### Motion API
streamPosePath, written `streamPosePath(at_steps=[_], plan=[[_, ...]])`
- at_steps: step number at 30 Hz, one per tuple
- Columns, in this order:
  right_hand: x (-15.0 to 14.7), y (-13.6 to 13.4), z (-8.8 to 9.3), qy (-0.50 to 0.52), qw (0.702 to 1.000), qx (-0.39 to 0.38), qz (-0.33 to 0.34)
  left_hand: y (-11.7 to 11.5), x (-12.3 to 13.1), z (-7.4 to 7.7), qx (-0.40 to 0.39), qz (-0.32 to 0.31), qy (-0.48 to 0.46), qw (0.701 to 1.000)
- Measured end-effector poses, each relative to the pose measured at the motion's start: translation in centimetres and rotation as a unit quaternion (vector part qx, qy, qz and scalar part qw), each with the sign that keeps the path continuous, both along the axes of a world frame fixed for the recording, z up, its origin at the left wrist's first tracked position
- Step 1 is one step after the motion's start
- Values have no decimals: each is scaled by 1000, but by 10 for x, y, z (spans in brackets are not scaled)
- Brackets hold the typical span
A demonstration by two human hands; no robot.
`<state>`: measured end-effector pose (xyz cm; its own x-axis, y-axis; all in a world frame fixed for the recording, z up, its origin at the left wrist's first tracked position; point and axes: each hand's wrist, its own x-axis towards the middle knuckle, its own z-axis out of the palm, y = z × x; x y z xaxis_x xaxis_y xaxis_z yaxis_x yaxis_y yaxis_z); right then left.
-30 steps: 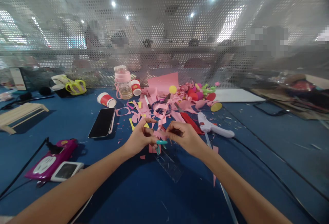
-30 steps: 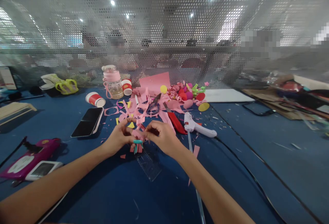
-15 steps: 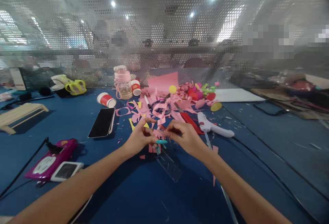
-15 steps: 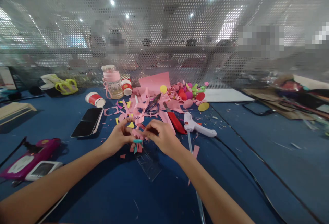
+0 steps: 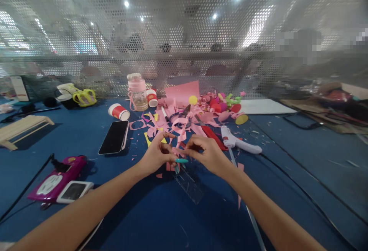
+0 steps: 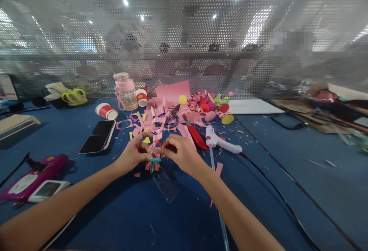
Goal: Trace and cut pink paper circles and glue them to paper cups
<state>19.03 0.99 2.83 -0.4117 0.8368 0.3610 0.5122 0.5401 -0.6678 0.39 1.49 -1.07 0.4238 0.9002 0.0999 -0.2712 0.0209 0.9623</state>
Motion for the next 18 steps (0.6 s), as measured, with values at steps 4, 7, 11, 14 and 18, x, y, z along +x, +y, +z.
streamPosePath(at_steps=[4, 7, 11, 14, 18], plan=[[1, 0, 0, -14, 1000, 2, -3, 0, 0, -1, 9, -3, 10, 1000], [1, 0, -2, -13, 1000, 10, 7, 0, -1, -1, 6, -7, 4, 1000], [1, 0, -4, -2, 999, 23, 24, 0, -1, -1, 4, -13, -3, 1000], [1, 0, -4, -3, 1000, 21, 22, 0, -1, -1, 6, -8, -2, 1000], [1, 1, -3, -11, 1000, 14, 14, -1, 0, 0, 9, -6, 1, 1000]])
